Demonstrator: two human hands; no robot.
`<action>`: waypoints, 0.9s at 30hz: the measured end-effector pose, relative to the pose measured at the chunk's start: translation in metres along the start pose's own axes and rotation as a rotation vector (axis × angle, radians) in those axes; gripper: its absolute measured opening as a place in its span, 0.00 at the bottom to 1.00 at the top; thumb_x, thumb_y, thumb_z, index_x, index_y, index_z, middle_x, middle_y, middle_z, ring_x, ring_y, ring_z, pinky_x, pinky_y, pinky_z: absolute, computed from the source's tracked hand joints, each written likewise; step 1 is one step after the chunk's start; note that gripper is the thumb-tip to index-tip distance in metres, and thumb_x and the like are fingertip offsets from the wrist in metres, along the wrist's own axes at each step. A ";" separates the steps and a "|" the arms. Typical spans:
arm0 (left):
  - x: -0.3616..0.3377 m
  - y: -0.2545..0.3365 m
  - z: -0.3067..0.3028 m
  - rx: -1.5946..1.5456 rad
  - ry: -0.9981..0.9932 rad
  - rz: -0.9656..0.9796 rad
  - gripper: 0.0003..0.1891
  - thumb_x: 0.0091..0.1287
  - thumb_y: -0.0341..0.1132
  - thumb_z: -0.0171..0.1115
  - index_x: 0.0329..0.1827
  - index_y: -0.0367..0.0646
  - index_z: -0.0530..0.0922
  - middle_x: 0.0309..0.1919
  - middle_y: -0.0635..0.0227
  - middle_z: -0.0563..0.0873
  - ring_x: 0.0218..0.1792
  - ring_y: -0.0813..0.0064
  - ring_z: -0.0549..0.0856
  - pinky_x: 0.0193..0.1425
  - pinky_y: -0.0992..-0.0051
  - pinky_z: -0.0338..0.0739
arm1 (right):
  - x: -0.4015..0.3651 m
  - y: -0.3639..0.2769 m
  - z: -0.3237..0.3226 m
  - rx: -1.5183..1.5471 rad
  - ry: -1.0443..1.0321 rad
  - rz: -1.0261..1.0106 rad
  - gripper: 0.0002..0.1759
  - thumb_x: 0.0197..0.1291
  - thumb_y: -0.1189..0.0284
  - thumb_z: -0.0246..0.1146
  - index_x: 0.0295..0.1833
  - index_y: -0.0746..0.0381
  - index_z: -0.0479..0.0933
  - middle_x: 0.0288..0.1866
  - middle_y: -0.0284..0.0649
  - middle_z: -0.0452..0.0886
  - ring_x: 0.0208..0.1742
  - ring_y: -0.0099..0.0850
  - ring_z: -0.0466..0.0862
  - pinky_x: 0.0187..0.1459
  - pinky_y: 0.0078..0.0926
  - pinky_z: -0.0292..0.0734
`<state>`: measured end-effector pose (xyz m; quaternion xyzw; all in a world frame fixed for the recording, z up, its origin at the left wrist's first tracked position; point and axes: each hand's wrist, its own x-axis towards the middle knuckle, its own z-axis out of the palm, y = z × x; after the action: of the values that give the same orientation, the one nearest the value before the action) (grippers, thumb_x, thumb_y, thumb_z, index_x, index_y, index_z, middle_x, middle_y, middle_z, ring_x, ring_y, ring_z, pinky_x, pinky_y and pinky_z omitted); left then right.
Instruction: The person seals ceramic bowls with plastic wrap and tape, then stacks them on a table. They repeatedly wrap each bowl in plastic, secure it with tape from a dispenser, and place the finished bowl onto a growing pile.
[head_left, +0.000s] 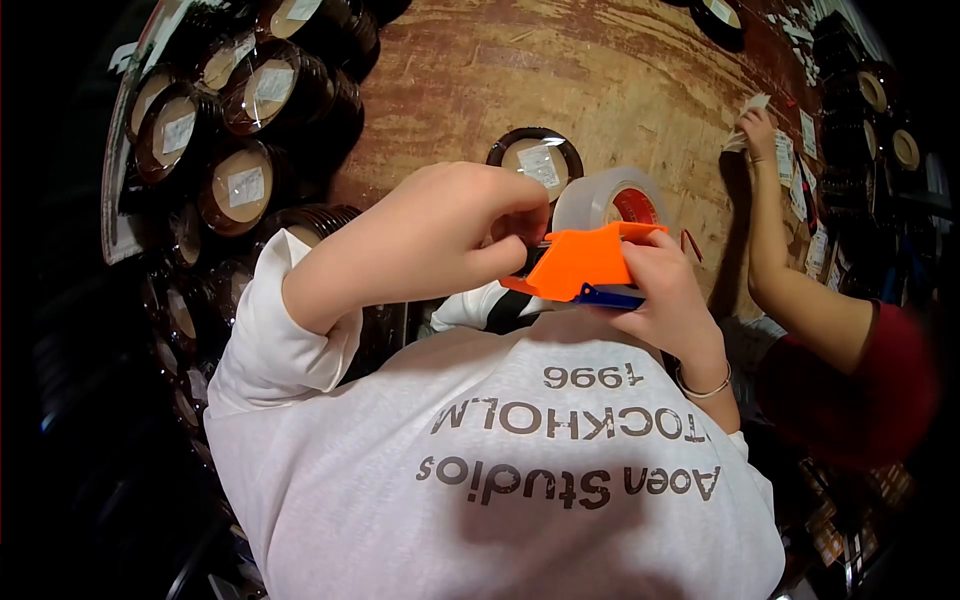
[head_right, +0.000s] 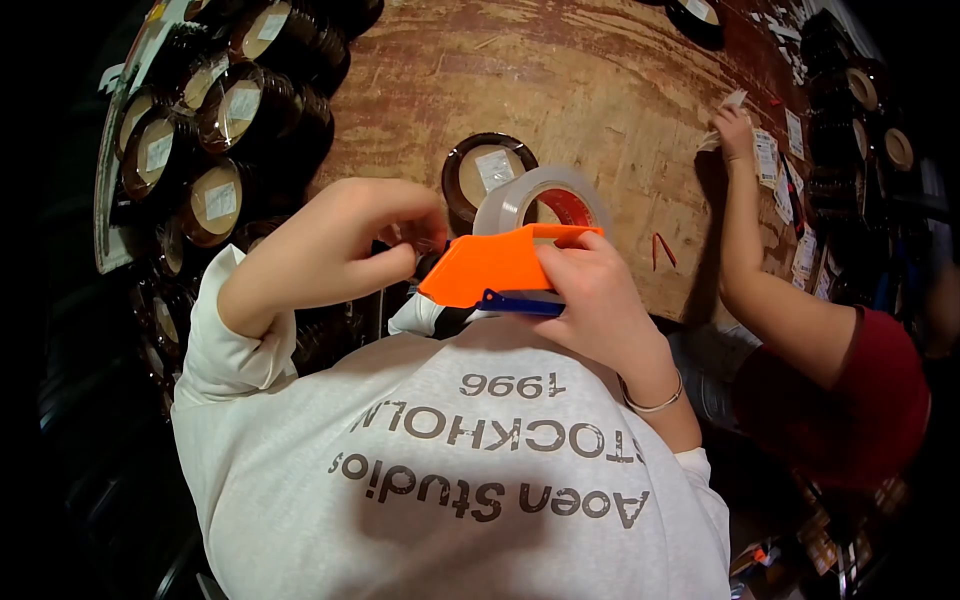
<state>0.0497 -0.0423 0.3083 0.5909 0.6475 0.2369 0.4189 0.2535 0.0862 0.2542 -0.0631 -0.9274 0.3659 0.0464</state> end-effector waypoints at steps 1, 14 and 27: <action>0.001 -0.003 0.000 -0.090 -0.031 -0.030 0.10 0.48 0.23 0.50 0.34 0.33 0.74 0.27 0.62 0.79 0.29 0.76 0.79 0.34 0.79 0.73 | 0.001 0.000 0.000 0.016 0.029 -0.034 0.23 0.33 0.69 0.69 0.39 0.64 0.72 0.26 0.40 0.76 0.31 0.40 0.75 0.42 0.31 0.68; 0.004 -0.031 0.007 -0.686 -0.133 -0.102 0.15 0.51 0.33 0.67 0.39 0.39 0.75 0.34 0.72 0.79 0.36 0.84 0.76 0.38 0.83 0.71 | -0.003 0.004 0.000 0.243 -0.102 0.146 0.26 0.32 0.70 0.71 0.42 0.66 0.74 0.40 0.44 0.77 0.43 0.40 0.74 0.47 0.30 0.68; 0.012 -0.044 0.026 -0.425 -0.162 -0.069 0.11 0.49 0.20 0.50 0.36 0.39 0.70 0.32 0.73 0.74 0.33 0.83 0.74 0.36 0.82 0.70 | -0.001 0.007 0.003 0.136 -0.191 0.139 0.22 0.36 0.64 0.70 0.38 0.64 0.74 0.32 0.43 0.77 0.36 0.40 0.74 0.43 0.31 0.69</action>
<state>0.0469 -0.0440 0.2563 0.4839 0.5671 0.3051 0.5926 0.2547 0.0891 0.2470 -0.0888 -0.8940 0.4345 -0.0637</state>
